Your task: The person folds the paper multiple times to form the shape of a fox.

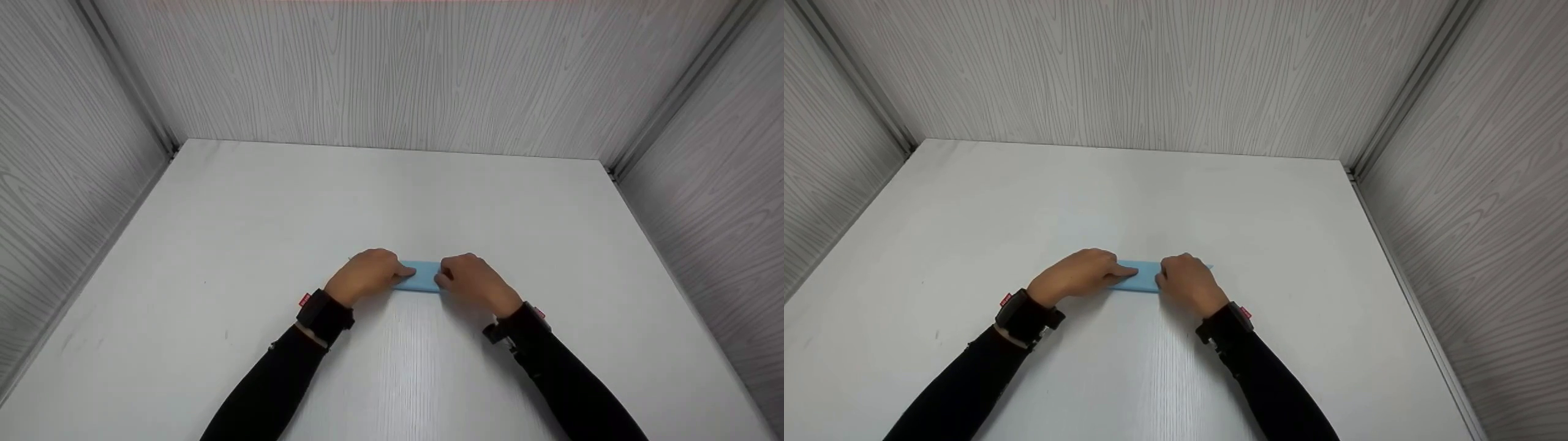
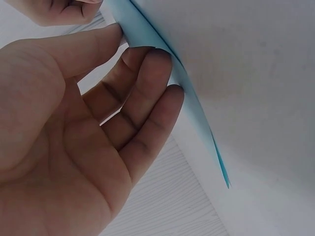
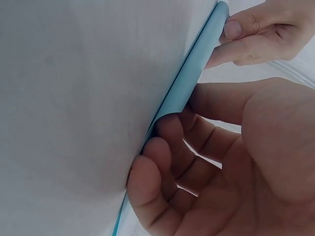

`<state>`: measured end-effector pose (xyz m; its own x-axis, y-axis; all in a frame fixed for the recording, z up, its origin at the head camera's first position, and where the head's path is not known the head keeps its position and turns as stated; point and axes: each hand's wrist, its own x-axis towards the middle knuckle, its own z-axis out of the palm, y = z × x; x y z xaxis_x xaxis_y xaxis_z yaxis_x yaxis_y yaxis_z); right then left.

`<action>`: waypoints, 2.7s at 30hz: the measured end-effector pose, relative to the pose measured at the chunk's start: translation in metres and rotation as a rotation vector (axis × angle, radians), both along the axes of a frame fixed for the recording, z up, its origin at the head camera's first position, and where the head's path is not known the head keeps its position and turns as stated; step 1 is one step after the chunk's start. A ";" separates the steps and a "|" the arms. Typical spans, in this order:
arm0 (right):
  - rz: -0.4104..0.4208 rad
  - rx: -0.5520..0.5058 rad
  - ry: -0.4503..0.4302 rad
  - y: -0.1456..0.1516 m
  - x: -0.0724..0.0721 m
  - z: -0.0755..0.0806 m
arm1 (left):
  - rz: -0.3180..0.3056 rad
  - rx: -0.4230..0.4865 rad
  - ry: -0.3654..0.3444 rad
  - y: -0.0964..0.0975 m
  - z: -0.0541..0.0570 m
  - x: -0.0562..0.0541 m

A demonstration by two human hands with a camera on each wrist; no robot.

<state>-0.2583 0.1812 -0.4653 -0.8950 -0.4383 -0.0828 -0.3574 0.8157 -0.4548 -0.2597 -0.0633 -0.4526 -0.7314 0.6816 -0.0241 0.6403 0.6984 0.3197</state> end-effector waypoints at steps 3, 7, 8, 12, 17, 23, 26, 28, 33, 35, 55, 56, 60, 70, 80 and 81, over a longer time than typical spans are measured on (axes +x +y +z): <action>0.004 -0.010 -0.001 0.001 0.001 0.001 | -0.001 -0.008 0.004 0.001 0.000 0.000; 0.011 -0.007 0.004 0.001 0.001 0.001 | 0.008 -0.008 -0.003 0.001 0.001 0.000; 0.012 -0.006 0.007 0.001 0.001 0.001 | 0.010 -0.006 -0.004 0.001 0.001 0.000; 0.015 -0.007 0.015 0.001 0.001 0.000 | 0.012 0.000 -0.005 0.001 0.000 0.000; 0.014 -0.011 0.010 0.000 0.001 0.000 | -0.003 -0.006 0.010 0.001 -0.001 -0.001; 0.018 0.000 0.011 0.001 0.000 0.000 | -0.015 -0.016 0.027 0.002 -0.001 -0.001; 0.022 -0.006 0.011 0.001 0.000 0.000 | -0.016 -0.020 0.026 0.002 0.000 -0.001; 0.026 -0.016 0.010 0.001 0.001 0.000 | -0.010 -0.021 0.018 0.002 0.000 -0.001; 0.030 -0.027 0.018 0.002 0.001 0.000 | 0.000 -0.016 0.002 0.001 0.000 0.000; 0.030 -0.019 0.027 0.001 0.001 0.000 | -0.001 -0.017 0.004 0.001 0.000 -0.001; 0.148 0.008 0.129 0.000 0.000 -0.002 | 0.083 0.016 -0.071 0.003 -0.001 0.000; 0.157 0.014 0.137 0.000 0.000 -0.002 | 0.074 0.012 -0.064 0.003 -0.001 0.000; 0.179 0.032 0.140 0.000 0.001 -0.001 | 0.052 0.013 -0.057 0.003 0.002 0.001; 0.197 0.051 0.148 0.001 0.004 0.002 | 0.046 0.001 -0.051 0.002 0.001 0.000; 0.214 0.074 0.170 0.000 0.005 0.003 | 0.003 -0.042 0.050 0.000 0.006 0.002; 0.215 0.076 0.173 0.000 0.004 0.003 | -0.001 -0.050 0.074 0.001 0.008 0.004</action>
